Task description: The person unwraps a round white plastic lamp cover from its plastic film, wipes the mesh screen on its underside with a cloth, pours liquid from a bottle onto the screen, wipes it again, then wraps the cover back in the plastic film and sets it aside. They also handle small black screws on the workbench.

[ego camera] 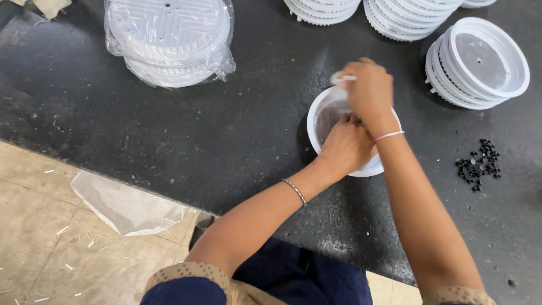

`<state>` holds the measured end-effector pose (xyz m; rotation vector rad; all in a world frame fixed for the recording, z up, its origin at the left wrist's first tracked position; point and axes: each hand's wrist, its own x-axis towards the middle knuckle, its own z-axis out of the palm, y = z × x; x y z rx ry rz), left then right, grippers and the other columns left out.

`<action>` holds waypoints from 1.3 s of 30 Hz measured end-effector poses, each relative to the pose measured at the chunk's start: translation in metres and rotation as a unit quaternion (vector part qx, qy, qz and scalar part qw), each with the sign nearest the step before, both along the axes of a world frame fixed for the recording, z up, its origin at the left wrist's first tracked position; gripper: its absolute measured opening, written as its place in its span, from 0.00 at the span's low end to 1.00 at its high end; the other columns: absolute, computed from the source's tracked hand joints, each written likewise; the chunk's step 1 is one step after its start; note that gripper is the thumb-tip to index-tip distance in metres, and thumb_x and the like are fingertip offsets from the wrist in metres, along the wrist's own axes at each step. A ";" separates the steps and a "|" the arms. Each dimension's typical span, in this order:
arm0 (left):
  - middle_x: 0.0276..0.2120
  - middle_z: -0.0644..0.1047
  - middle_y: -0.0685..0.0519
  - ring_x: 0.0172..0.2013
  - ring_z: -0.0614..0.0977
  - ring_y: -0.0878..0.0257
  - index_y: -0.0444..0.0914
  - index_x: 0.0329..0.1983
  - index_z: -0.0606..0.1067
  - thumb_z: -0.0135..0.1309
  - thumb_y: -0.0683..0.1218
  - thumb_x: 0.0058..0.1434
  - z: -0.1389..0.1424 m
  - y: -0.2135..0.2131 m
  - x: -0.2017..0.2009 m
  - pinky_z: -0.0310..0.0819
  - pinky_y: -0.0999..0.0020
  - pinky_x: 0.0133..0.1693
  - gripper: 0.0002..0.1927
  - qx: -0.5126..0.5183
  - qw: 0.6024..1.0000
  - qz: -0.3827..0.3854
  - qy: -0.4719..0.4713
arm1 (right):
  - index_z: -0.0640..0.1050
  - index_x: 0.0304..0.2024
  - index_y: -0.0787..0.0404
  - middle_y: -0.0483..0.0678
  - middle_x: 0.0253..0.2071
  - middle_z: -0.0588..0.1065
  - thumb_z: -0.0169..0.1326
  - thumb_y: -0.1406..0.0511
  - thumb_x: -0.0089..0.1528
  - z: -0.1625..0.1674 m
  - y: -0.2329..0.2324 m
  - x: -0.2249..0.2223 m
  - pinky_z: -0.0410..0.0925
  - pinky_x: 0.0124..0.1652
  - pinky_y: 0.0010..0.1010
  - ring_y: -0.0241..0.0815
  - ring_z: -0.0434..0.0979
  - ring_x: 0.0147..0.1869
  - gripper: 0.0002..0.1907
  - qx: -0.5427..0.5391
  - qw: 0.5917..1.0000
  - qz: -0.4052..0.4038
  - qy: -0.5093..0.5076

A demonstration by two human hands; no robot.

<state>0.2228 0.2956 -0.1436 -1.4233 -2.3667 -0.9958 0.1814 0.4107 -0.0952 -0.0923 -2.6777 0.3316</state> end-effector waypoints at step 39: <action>0.30 0.76 0.51 0.30 0.78 0.64 0.33 0.37 0.78 0.46 0.81 0.51 0.048 0.025 -0.134 0.77 0.71 0.36 0.47 -0.164 0.746 -0.240 -0.599 | 0.83 0.41 0.60 0.48 0.41 0.81 0.60 0.75 0.54 0.016 -0.077 0.058 0.67 0.51 0.37 0.49 0.78 0.50 0.13 -0.144 0.958 0.248 -0.001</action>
